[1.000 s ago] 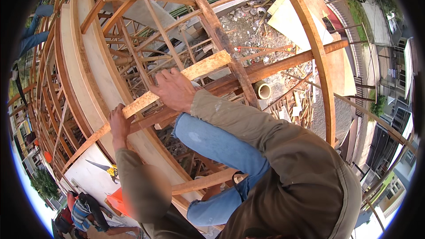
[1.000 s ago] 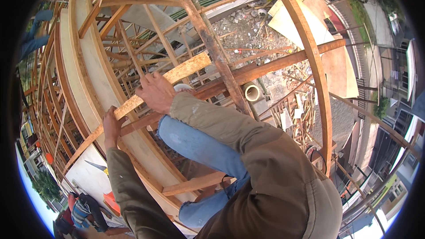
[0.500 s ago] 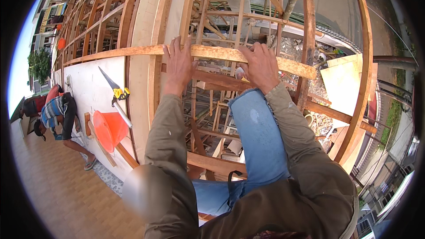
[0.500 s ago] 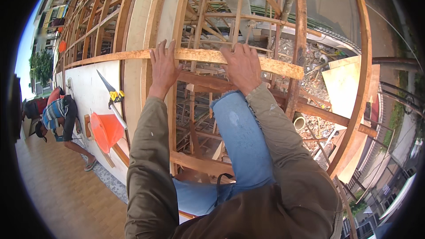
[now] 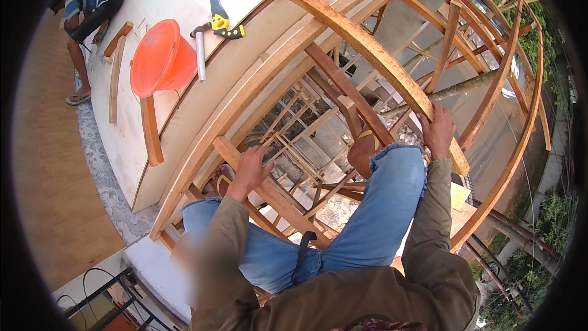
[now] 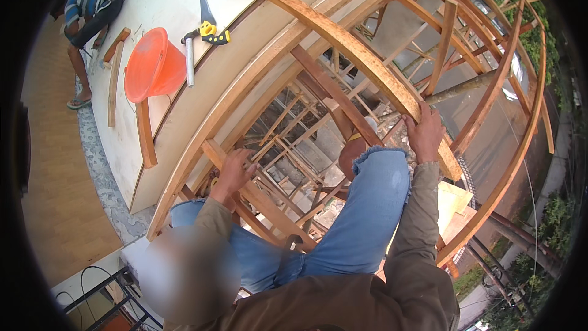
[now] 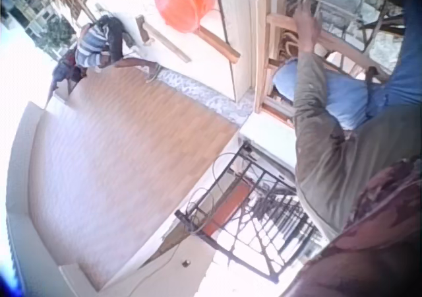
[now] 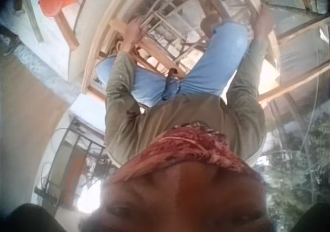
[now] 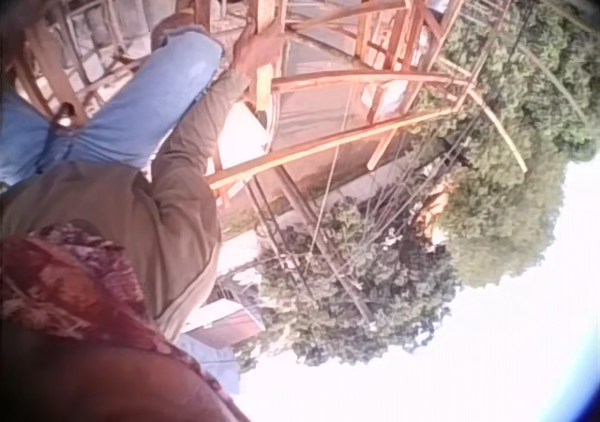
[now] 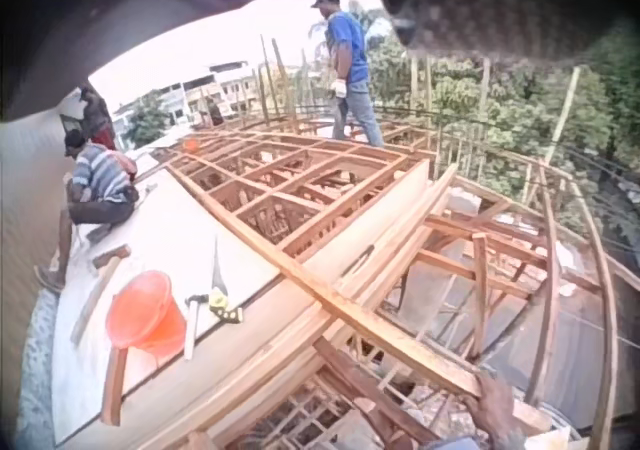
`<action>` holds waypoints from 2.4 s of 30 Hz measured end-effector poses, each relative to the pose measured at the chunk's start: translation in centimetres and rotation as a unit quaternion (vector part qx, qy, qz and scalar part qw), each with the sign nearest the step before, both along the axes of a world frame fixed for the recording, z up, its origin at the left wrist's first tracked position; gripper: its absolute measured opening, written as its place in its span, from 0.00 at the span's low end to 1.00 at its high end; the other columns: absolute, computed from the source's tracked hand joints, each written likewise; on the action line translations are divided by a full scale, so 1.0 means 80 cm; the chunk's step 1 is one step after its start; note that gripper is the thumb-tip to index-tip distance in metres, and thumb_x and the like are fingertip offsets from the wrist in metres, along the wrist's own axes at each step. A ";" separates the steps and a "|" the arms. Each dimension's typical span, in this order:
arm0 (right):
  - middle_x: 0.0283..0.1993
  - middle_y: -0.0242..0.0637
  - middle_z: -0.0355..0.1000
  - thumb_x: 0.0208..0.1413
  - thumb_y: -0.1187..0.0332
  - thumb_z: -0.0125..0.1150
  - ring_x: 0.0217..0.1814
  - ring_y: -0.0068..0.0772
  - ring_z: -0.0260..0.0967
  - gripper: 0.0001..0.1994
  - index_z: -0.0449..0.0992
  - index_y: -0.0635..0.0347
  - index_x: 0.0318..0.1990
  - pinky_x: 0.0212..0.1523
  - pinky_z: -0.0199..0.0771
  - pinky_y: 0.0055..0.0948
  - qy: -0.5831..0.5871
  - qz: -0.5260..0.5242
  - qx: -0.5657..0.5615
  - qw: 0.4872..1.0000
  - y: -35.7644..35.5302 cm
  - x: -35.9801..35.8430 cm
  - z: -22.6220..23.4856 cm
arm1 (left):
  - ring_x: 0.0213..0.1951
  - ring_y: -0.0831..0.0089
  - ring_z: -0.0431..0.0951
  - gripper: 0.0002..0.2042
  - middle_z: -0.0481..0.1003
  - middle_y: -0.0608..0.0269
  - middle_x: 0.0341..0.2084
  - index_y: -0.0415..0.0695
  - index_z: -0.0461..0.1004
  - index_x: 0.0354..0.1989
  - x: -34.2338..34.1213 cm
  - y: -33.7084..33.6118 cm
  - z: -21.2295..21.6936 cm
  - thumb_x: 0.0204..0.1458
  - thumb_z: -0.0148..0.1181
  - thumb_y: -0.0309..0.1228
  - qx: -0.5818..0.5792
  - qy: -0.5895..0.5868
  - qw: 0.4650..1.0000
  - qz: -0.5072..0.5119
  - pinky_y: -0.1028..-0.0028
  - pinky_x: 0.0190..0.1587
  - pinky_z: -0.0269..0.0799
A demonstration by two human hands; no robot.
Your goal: The person positions a wooden plank onto a curved wooden frame, then uses a hand saw to cut the plank to size. After cutting, the person places the plank into the frame and secures it by hammering nails with a hammer.
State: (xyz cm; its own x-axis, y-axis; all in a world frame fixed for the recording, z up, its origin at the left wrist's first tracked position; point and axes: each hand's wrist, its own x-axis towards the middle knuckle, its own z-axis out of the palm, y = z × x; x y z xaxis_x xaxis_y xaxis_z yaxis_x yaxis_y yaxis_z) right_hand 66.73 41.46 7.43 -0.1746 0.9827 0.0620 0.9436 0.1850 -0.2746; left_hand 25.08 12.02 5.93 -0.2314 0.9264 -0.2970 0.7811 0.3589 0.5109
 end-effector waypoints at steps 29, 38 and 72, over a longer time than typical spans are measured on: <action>0.64 0.59 0.63 0.53 0.48 0.70 0.66 0.61 0.63 0.41 0.60 0.51 0.72 0.63 0.64 0.56 -0.066 0.062 0.058 0.994 0.045 -0.094 -0.010 | 0.55 0.50 0.75 0.20 0.77 0.46 0.47 0.38 0.76 0.51 -0.020 0.045 0.033 0.54 0.67 0.37 0.058 -0.007 0.997 -0.050 0.53 0.59 0.67; 0.64 0.56 0.65 0.53 0.48 0.70 0.66 0.57 0.64 0.41 0.62 0.53 0.71 0.64 0.62 0.56 -0.018 0.059 0.020 0.998 0.032 -0.088 -0.001 | 0.55 0.46 0.74 0.24 0.76 0.45 0.49 0.40 0.75 0.56 -0.046 0.180 -0.033 0.60 0.62 0.46 0.186 -0.066 0.980 -0.021 0.53 0.60 0.68; 0.37 0.35 0.72 0.58 0.64 0.53 0.49 0.38 0.67 0.09 0.77 0.57 0.34 0.68 0.54 0.59 0.351 0.060 0.189 0.915 -0.031 -0.251 0.056 | 0.49 0.39 0.77 0.27 0.77 0.39 0.45 0.34 0.70 0.56 -0.058 0.595 0.049 0.46 0.73 0.24 0.020 0.344 0.870 -0.352 0.53 0.47 0.74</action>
